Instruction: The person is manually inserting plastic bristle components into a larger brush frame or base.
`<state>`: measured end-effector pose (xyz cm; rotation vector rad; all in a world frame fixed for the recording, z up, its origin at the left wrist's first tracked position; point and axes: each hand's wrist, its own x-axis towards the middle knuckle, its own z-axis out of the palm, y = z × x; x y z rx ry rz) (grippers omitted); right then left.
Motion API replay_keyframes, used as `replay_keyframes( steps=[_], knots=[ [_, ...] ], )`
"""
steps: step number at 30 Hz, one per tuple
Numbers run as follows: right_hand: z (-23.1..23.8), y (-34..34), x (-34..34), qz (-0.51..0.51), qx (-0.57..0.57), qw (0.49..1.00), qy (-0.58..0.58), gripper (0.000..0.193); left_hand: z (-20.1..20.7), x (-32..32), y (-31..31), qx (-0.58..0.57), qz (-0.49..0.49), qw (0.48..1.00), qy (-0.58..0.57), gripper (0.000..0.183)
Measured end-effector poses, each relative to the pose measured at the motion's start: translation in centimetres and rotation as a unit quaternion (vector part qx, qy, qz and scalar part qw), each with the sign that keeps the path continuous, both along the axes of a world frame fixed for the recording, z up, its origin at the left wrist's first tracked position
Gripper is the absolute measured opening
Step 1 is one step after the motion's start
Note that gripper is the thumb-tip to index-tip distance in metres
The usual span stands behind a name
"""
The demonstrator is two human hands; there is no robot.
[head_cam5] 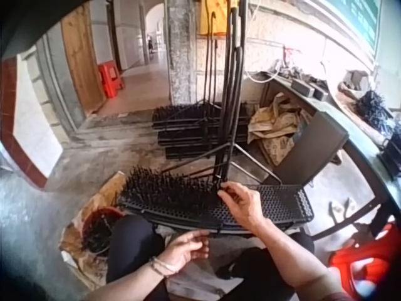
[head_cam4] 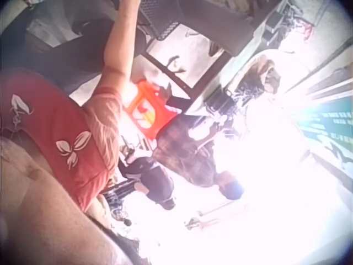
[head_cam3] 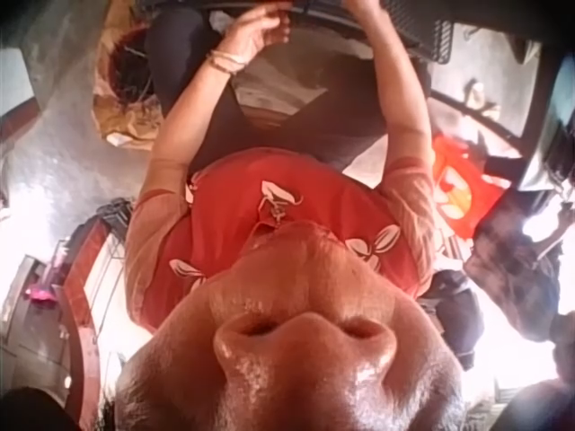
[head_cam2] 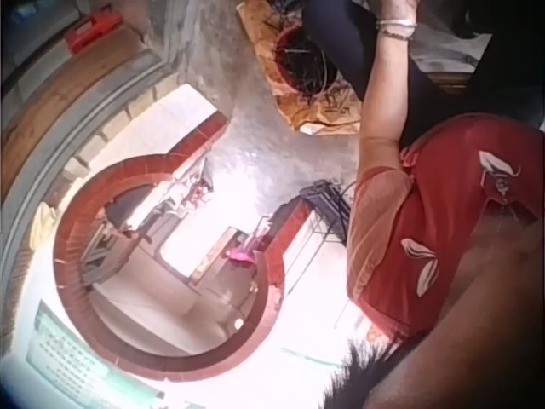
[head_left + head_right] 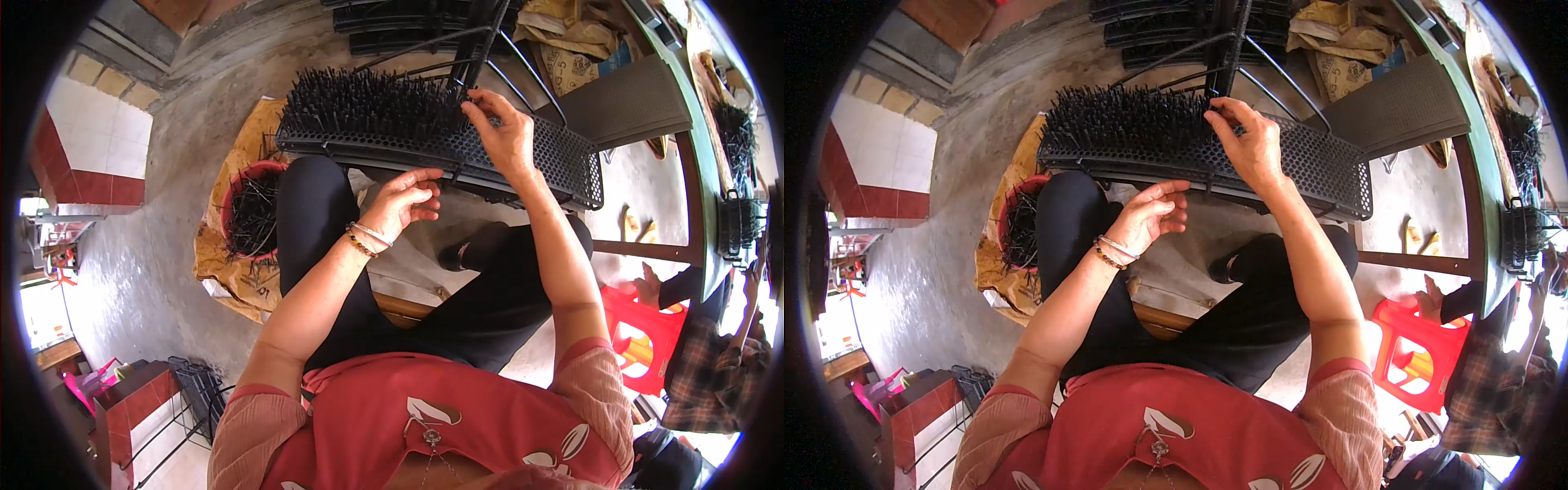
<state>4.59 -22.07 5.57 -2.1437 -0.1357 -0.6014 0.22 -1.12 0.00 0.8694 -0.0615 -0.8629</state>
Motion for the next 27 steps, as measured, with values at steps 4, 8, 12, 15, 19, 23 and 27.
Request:
replay_keyframes(
  steps=[4, 8, 12, 15, 19, 23, 27],
  knots=[
    [-0.3, -0.2, 0.0, 0.005, -0.011, 1.0, -0.002, 0.021, 0.0, 0.0, 0.0, 0.006, 0.002, 1.0, 0.0, 0.044],
    [-0.2, -0.4, 0.0, 0.004, -0.054, 0.998, -0.023, 0.02, -0.1, 0.0, 0.0, 0.018, 0.002, 1.0, 0.006, 0.043],
    [-0.3, 0.3, -0.5, 0.02, -0.112, 0.992, -0.053, 0.02, 0.1, -0.1, -0.1, 0.021, -0.001, 1.0, 0.006, 0.043],
    [-0.5, 0.8, -0.4, 0.04, -0.146, 0.984, -0.097, 0.018, 0.1, -0.1, -0.1, 0.024, -0.002, 1.0, 0.002, 0.043],
    [-0.5, 0.8, -0.2, 0.054, -0.214, 0.97, -0.099, 0.017, 0.4, -0.1, -0.1, 0.025, -0.001, 1.0, 0.004, 0.042],
    [-0.6, 0.8, -0.3, 0.074, -0.239, 0.957, -0.145, 0.015, 0.2, -0.2, -0.2, 0.03, 0.003, 1.0, 0.004, 0.041],
    [-0.2, 0.9, -0.4, 0.048, -0.287, 0.944, -0.157, 0.012, 0.2, -0.2, -0.1, 0.032, 0.003, 1.0, -0.001, 0.041]
  ],
)
